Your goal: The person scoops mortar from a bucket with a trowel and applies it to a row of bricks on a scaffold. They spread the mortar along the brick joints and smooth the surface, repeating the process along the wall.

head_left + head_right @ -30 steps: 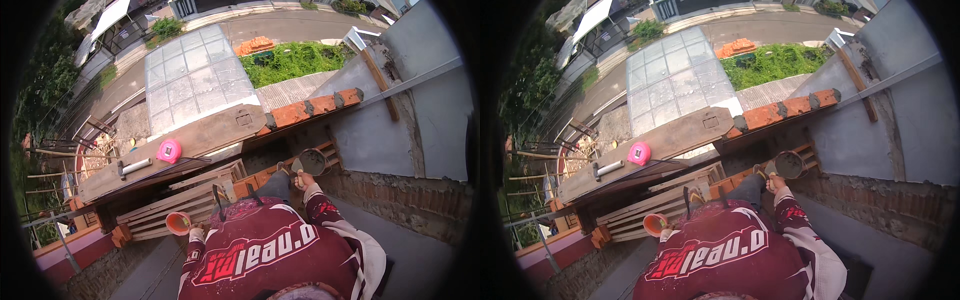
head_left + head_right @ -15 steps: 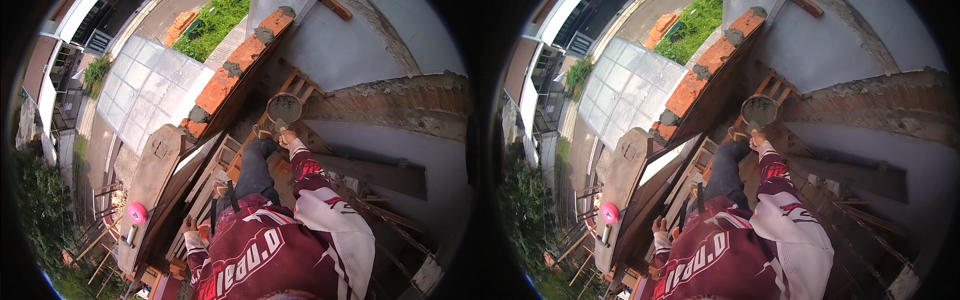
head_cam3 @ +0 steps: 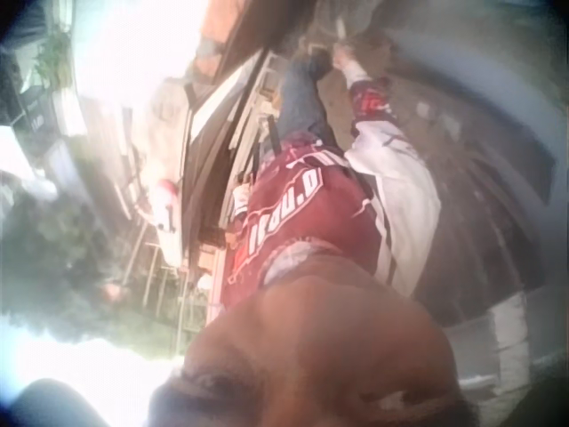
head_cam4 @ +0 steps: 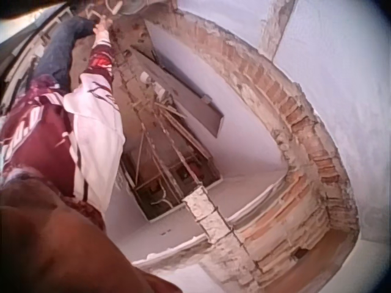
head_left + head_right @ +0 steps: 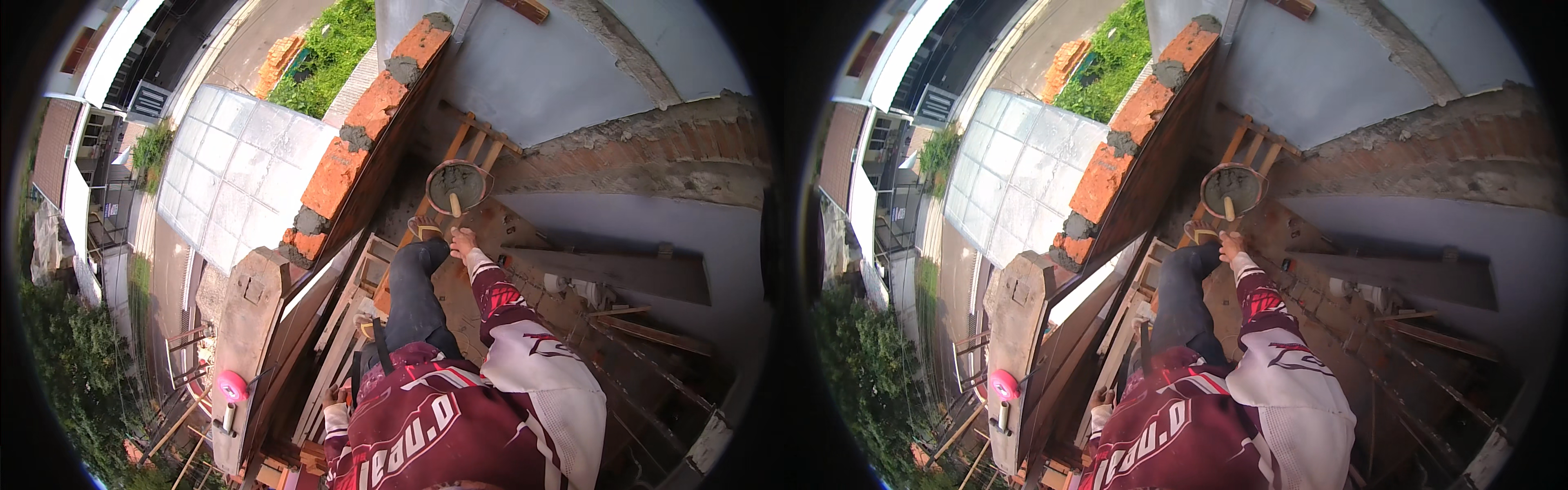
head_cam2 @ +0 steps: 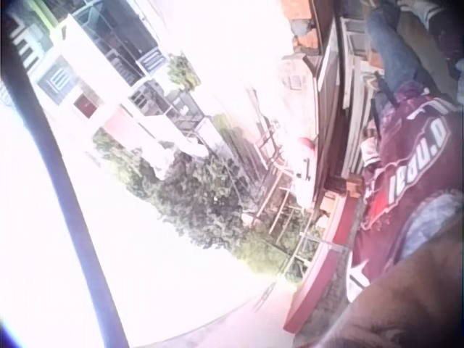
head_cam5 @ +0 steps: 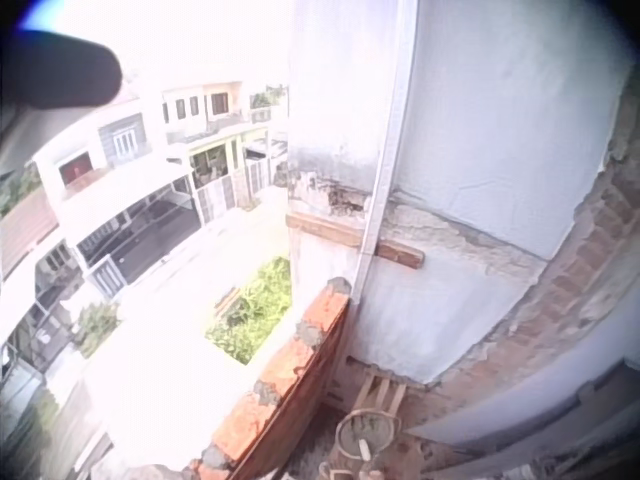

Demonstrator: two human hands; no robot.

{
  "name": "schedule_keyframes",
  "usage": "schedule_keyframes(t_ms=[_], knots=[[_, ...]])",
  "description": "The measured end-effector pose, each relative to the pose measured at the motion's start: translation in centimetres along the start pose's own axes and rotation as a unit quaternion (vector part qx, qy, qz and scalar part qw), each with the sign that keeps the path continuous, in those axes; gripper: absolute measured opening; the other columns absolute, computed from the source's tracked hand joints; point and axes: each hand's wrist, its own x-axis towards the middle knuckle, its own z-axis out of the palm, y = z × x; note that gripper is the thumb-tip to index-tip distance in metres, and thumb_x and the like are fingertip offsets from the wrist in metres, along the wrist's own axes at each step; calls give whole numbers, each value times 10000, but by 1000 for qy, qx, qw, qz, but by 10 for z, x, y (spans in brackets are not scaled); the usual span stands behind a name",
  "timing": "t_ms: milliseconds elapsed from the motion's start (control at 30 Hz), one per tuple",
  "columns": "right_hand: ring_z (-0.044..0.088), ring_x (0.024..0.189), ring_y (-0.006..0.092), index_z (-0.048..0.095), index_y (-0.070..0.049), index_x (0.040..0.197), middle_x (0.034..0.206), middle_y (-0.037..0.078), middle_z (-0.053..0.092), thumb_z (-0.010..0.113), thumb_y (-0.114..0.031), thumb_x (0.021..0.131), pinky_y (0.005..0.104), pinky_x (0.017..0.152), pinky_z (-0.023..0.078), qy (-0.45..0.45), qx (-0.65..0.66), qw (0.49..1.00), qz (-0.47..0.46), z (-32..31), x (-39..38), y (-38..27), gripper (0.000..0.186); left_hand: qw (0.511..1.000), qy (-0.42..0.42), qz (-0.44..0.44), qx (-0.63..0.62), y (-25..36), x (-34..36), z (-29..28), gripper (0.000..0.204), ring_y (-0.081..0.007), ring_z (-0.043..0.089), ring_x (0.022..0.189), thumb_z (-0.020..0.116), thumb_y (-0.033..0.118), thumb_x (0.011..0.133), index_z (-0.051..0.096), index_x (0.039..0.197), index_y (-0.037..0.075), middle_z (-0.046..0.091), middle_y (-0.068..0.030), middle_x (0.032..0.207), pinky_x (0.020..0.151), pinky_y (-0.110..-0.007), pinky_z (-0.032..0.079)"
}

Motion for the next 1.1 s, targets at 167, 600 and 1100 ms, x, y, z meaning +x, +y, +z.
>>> schedule_keyframes(t_ms=[167,600,1100], knots=[[389,1381,348,328,-21,1491,1482,229,405,572,-614,860,424,1041,418,-72,-275,959,1,24,-59,92,900,1000,2,23,-18,12,2,2,566,-229,686,898,744,274,862,532,1274,-50,677,-222,1073,763,-339,562],[502,1275,296,473,45,1389,1392,214,514,561,-703,828,349,1068,369,-136,-177,973,-54,8,-136,126,939,995,-4,27,-101,-67,57,18,469,-165,641,719,764,291,811,653,1140,-25,706,-114,896,646,-306,519],[613,601,146,626,-39,838,675,27,596,505,-369,988,301,575,505,-59,-52,966,-246,-2,-184,-53,382,994,-21,-19,-103,-104,54,-5,239,-181,611,695,742,200,847,700,1008,28,684,-71,806,628,-351,497]])
